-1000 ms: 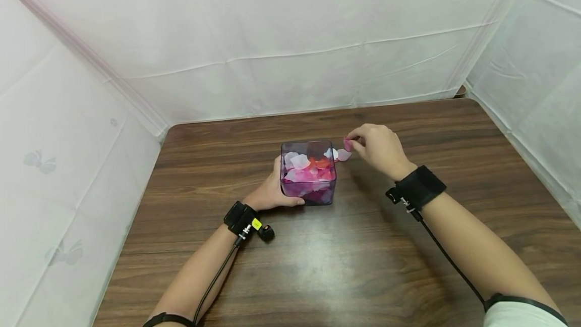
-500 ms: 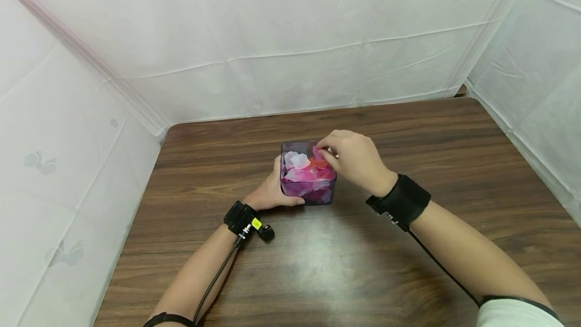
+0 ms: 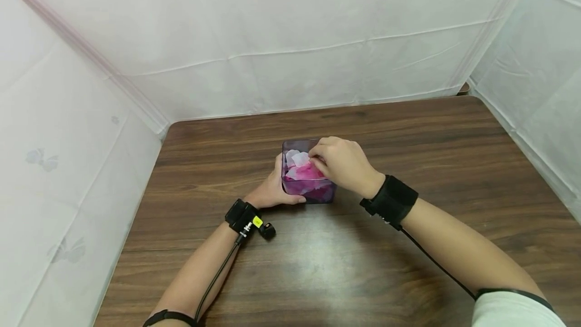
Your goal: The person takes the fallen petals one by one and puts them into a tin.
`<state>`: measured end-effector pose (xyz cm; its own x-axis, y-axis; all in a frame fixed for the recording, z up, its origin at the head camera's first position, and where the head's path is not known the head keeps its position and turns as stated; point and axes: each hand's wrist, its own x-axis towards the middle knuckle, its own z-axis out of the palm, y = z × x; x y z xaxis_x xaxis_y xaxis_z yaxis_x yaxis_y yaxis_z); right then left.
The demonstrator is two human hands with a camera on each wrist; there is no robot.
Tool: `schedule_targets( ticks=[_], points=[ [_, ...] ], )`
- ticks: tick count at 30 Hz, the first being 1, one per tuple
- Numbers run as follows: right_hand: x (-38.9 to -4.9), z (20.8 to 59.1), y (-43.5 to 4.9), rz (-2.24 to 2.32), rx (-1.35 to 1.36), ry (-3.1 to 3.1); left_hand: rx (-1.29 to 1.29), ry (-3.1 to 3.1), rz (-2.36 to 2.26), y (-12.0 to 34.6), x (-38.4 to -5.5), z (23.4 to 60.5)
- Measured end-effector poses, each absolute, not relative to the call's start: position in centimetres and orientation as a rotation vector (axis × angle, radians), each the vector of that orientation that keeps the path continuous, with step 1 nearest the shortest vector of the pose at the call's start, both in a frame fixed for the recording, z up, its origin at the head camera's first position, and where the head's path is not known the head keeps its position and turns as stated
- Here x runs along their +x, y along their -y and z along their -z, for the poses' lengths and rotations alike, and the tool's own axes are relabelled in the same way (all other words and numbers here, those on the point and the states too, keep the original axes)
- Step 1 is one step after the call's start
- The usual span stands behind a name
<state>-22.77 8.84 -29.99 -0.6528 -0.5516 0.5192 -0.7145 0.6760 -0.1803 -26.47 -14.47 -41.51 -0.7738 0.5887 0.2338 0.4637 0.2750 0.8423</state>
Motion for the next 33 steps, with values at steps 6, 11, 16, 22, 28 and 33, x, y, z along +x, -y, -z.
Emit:
schedule_targets(
  ticks=[6, 11, 16, 22, 28, 33],
  points=[
    [-23.2, 29.1, -9.5, -0.525, 0.935, 2.420, 1.013, -2.400, -1.532, 14.4, -26.7, 41.2],
    [-24.8, 28.3, -11.6, -0.587, 0.824, 2.425, 1.006, -2.392, -1.536, 14.5, -26.8, 41.0],
    [-26.6, 29.3, -14.1, -0.606, 0.693, 2.548, 0.995, -2.376, -1.545, 14.5, -26.6, 41.1],
    [-28.2, 32.6, -16.2, -0.604, 0.569, 2.735, 0.985, -2.358, -1.544, 14.5, -26.4, 41.3],
    [-29.0, 35.4, -16.3, -0.555, 0.551, 2.842, 0.958, -2.347, -1.549, 14.5, -26.0, 41.1],
    [-29.5, 36.7, -15.8, -0.494, 0.561, 2.910, 0.969, -2.320, -1.561, 14.5, -24.8, 39.1]
  ],
)
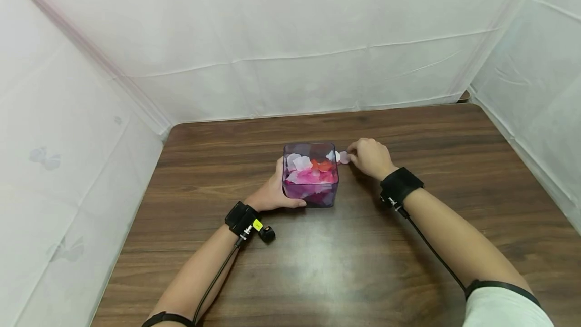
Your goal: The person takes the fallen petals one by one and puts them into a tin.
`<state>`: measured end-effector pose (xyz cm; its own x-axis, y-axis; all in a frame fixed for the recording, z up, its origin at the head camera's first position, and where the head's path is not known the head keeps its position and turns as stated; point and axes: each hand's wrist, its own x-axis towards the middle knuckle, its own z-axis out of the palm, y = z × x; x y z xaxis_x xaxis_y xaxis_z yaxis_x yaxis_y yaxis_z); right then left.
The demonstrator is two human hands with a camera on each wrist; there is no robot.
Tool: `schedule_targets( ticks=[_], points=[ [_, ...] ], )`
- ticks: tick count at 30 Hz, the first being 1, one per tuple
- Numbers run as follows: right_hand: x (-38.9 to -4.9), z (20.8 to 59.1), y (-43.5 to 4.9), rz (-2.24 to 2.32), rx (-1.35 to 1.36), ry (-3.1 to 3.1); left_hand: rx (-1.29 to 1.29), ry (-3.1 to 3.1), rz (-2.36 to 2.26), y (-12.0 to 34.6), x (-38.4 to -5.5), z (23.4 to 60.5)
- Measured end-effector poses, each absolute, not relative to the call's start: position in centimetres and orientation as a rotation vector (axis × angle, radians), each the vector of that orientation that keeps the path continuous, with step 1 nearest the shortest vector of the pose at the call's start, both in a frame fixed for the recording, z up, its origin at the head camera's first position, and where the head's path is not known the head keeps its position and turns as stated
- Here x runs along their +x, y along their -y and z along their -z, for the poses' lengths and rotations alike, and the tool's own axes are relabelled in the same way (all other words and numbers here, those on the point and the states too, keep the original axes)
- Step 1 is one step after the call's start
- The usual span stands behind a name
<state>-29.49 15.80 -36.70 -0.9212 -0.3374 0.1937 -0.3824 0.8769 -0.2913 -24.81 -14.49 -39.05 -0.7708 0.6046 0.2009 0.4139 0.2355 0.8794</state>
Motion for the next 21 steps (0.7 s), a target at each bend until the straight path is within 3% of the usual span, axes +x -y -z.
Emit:
schedule_targets(
  ticks=[9, 16, 21],
  points=[
    [-29.8, 37.7, -15.7, -0.514, 0.542, 2.920, 0.981, -2.305, -1.561, 14.6, -24.3, 38.0],
    [-29.5, 37.4, -15.9, -0.545, 0.527, 2.918, 0.979, -2.345, -1.535, 14.5, -26.2, 41.2],
    [-29.3, 37.2, -16.3, -0.562, 0.504, 2.894, 0.972, -2.361, -1.532, 14.5, -26.2, 41.4]
  ],
)
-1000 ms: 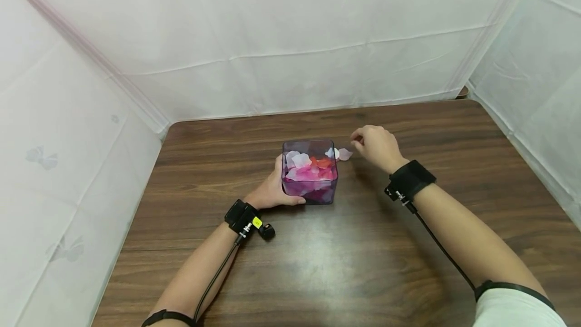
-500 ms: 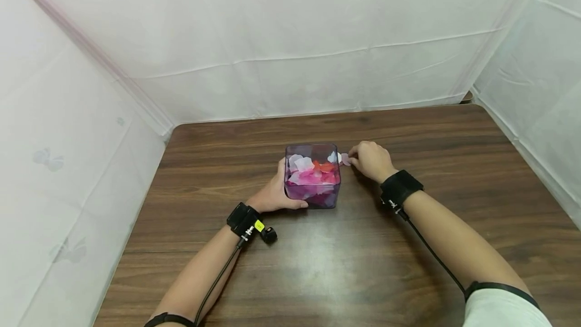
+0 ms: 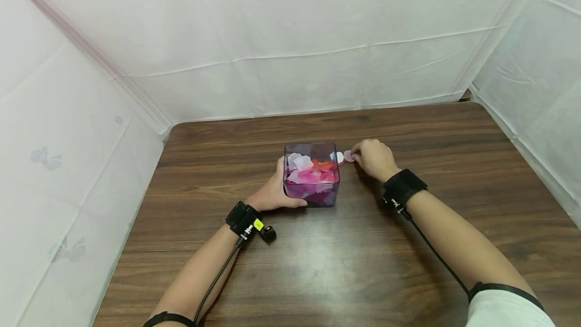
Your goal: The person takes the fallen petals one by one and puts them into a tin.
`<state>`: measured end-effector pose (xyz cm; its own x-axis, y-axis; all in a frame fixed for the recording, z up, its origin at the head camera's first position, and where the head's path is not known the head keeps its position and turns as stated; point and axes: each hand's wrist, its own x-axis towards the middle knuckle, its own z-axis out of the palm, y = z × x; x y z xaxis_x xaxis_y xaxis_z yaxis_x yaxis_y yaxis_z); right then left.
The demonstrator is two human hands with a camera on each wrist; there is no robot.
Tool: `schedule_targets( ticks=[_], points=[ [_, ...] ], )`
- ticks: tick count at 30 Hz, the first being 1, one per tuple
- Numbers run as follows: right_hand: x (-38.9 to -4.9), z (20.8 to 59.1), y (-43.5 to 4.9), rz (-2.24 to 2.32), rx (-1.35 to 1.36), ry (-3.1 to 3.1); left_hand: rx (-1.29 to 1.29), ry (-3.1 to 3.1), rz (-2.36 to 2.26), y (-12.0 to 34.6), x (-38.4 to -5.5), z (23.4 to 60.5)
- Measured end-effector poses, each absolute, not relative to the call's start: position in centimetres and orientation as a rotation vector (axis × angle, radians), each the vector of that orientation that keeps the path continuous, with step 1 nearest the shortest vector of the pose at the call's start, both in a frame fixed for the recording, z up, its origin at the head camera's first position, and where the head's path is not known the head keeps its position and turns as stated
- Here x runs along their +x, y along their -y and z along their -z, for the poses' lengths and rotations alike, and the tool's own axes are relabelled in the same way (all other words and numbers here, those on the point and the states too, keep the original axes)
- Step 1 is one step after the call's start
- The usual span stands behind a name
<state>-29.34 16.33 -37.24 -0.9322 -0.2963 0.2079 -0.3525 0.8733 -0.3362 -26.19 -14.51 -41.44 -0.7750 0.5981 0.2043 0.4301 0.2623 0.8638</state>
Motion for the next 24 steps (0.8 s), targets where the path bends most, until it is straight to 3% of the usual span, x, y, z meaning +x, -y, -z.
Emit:
schedule_targets(
  ticks=[10, 24],
  points=[
    [-28.4, 34.9, -16.5, -0.615, 0.536, 2.720, 0.981, -2.354, -1.548, 14.6, -26.2, 41.4],
    [-24.8, 28.3, -13.6, -0.677, 0.723, 2.409, 0.958, -2.387, -1.507, 14.6, -26.2, 41.3]
  ],
)
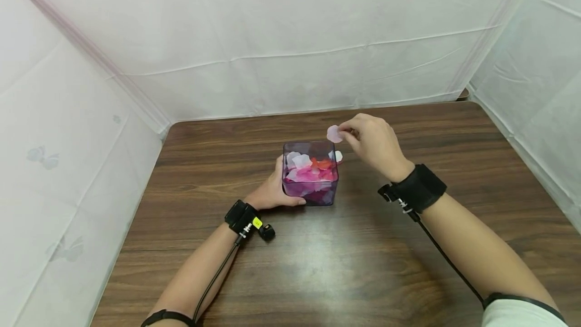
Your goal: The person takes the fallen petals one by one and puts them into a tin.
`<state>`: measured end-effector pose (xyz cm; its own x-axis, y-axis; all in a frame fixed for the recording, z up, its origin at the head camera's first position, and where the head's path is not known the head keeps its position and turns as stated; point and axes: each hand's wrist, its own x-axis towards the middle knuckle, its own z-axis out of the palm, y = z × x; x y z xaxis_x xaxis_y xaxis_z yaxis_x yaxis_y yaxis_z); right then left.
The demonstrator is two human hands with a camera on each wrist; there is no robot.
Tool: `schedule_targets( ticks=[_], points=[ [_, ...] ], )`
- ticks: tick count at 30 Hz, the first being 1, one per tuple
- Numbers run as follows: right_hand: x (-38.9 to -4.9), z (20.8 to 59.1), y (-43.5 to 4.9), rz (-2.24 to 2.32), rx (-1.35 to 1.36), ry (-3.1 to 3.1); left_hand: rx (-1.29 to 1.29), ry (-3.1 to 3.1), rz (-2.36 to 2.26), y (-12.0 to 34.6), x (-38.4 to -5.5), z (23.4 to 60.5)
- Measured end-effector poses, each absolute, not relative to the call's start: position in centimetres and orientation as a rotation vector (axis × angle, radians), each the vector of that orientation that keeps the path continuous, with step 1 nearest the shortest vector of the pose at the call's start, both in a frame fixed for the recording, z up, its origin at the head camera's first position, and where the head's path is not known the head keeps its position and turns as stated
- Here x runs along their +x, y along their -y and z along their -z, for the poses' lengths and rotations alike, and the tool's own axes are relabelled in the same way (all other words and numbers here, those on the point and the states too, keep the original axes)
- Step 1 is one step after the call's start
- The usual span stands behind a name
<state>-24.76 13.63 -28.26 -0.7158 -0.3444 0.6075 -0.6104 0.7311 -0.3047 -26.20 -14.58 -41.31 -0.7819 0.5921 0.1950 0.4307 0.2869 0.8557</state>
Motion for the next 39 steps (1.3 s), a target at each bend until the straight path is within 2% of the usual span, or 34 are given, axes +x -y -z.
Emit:
schedule_targets(
  ticks=[6, 15, 28, 39],
  points=[
    [-23.4, 28.2, -12.1, -0.626, 0.854, 2.392, 0.961, -2.388, -1.513, 14.5, -26.4, 41.2],
    [-22.8, 29.7, -11.7, -0.610, 0.878, 2.508, 0.977, -2.397, -1.504, 14.2, -26.7, 41.4],
    [-22.7, 29.3, -11.5, -0.627, 0.886, 2.459, 0.967, -2.382, -1.516, 14.3, -26.5, 41.1],
    [-25.1, 29.8, -12.7, -0.696, 0.774, 2.421, 0.955, -2.377, -1.532, 14.5, -26.3, 41.1]
  ],
)
